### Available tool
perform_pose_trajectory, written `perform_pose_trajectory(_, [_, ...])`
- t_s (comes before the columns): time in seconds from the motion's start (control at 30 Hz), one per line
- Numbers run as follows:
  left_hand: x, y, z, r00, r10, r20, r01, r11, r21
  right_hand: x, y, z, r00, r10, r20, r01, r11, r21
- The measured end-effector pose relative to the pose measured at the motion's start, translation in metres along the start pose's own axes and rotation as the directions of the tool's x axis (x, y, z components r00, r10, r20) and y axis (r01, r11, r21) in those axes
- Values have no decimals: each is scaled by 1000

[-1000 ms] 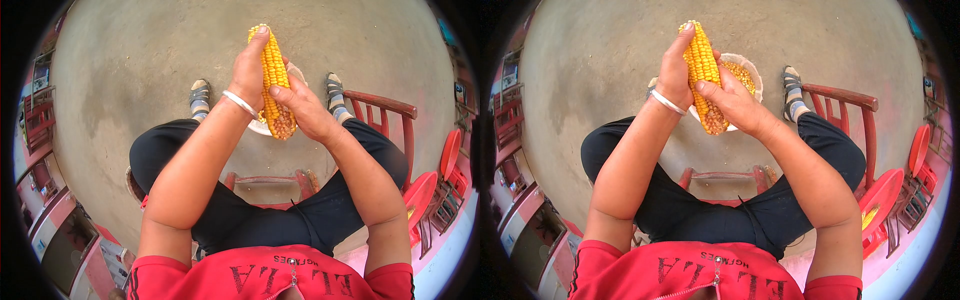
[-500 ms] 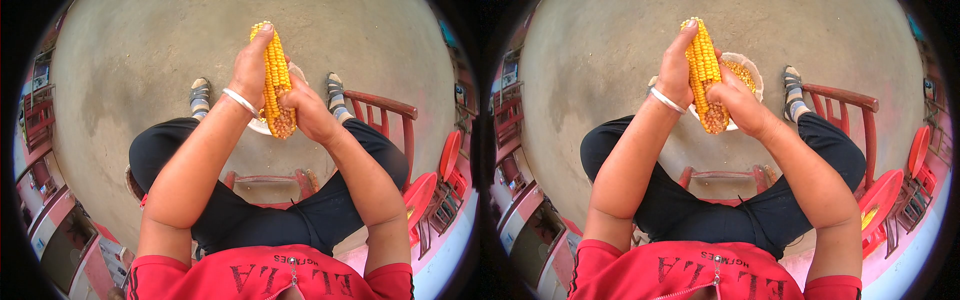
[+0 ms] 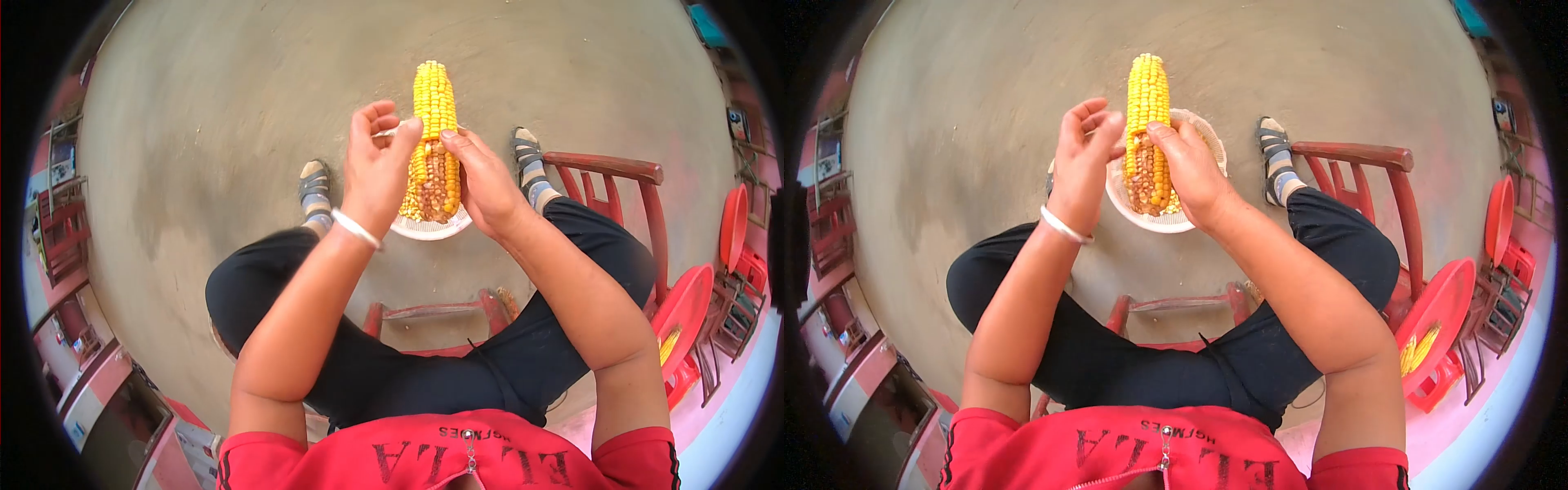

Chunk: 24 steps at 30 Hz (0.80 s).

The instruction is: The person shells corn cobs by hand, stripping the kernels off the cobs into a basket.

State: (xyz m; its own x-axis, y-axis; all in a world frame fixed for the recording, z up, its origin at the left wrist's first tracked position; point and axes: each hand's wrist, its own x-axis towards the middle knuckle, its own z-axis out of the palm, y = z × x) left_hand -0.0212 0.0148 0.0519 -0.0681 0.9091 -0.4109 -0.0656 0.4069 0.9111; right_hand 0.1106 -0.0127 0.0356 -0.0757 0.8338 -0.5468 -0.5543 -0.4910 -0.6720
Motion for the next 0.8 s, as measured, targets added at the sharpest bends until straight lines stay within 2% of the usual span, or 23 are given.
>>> perform_pose_trajectory(0.07, [-7, -6, -6, 952, 89, 294, -139, 979, 151, -1, -10, 1, 999, -16, -38, 17, 1000, 26])
perform_pose_trajectory(0.13, [-12, -8, 2, 959, 113, 259, -141, 986, 93, 0, -15, 0, 1000, -13, -11, 13, 1000, 8])
perform_pose_trajectory(0.27, [-15, -1, 9, 954, 206, 217, -248, 950, 188, 0, -15, 3, 998, 27, 52, -33, 994, 105])
perform_pose_trajectory(0.37, [-16, 4, 12, 945, 297, 139, -321, 922, 216, -1, -16, 6, 998, -54, 44, 49, 993, 111])
perform_pose_trajectory(0.43, [-14, 4, 10, 965, 237, 115, -263, 895, 359, -2, -16, 9, 985, -170, 36, 174, 972, -161])
perform_pose_trajectory(0.47, [-11, 1, 8, 966, 235, 111, -260, 896, 360, -2, -16, 9, 985, -166, 38, 170, 972, -161])
perform_pose_trajectory(0.53, [-6, -4, 5, 973, 121, 196, -134, 989, 57, -3, -18, 7, 992, -124, 9, 124, 975, -183])
perform_pose_trajectory(0.57, [-7, -6, 5, 974, 91, 209, -95, 995, 7, -2, -18, 7, 992, -124, 10, 123, 975, -185])
perform_pose_trajectory(0.63, [-9, -9, 10, 969, 123, 216, -130, 991, 15, -1, -18, 6, 982, -191, 11, 188, 954, -232])
perform_pose_trajectory(0.67, [-10, -10, 11, 963, 154, 222, -164, 986, 25, -2, -19, 7, 982, -189, 14, 187, 954, -235])
perform_pose_trajectory(0.8, [-5, -16, 9, 969, 130, 211, -133, 991, 0, -2, -23, 4, 988, -151, 16, 151, 966, -210])
